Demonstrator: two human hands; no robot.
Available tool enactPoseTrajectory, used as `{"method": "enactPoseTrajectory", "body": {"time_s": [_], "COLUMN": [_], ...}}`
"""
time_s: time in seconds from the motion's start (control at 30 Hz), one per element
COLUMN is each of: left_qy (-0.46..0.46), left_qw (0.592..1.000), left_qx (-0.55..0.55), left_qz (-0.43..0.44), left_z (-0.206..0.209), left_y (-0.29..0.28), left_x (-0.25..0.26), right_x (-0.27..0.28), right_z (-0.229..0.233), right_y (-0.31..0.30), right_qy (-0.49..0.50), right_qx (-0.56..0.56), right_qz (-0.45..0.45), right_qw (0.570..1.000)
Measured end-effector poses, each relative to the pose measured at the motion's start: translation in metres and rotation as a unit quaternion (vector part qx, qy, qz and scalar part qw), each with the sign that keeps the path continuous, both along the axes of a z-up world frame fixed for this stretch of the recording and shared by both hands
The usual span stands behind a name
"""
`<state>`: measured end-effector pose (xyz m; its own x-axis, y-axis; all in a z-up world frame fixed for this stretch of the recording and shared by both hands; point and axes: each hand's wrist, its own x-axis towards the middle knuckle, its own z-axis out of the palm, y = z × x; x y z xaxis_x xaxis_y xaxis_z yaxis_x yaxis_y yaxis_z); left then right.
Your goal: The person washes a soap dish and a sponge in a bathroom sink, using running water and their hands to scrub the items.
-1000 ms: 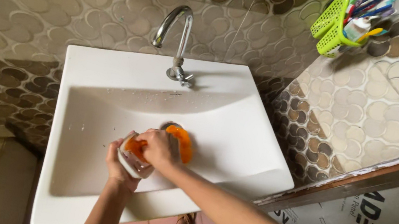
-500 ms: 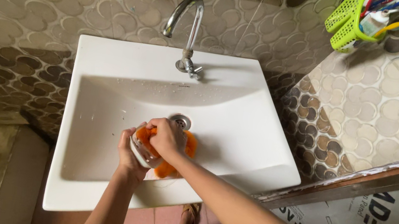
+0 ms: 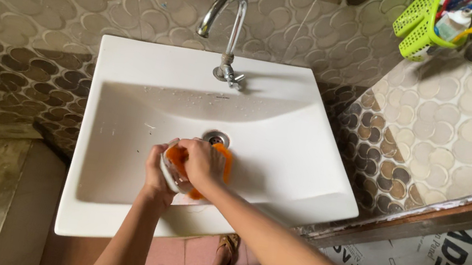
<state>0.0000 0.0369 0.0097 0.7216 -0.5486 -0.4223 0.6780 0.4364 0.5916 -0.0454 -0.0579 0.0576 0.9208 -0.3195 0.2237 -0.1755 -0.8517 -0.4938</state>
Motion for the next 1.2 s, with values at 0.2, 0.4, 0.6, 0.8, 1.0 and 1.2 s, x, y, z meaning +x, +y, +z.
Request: {"method": "enactPoseTrajectory", "body": {"time_s": [0.2, 0.4, 0.6, 0.8, 1.0, 1.2], "left_qy": [0.055, 0.015, 0.002, -0.02, 0.081, 0.054], "left_qw": [0.996, 0.999, 0.996, 0.999, 0.983, 0.997], "left_qx": [-0.014, 0.028, 0.046, -0.038, -0.135, -0.04], "left_qz": [0.076, 0.001, -0.077, 0.01, 0.092, 0.029], "left_z": [-0.009, -0.014, -0.007, -0.023, -0.024, 0.009], "left_y": [0.007, 0.0, 0.005, 0.006, 0.026, 0.014], "left_x": [0.006, 0.005, 0.002, 0.003, 0.008, -0.003], "right_x": [0.011, -0.016, -0.027, -0.015, -0.013, -0.003], "right_z": [0.0, -0.045, 0.016, -0.006, -0.008, -0.016], "right_y": [-0.001, -0.018, -0.021, -0.01, 0.023, -0.029], "right_qy": [0.146, -0.026, 0.1, 0.091, -0.122, -0.037], "right_qx": [0.267, 0.342, 0.021, 0.51, 0.336, 0.055], "right_qz": [-0.011, 0.105, -0.011, 0.061, 0.138, 0.209], "right_qw": [0.952, 0.933, 0.995, 0.853, 0.924, 0.976]}}
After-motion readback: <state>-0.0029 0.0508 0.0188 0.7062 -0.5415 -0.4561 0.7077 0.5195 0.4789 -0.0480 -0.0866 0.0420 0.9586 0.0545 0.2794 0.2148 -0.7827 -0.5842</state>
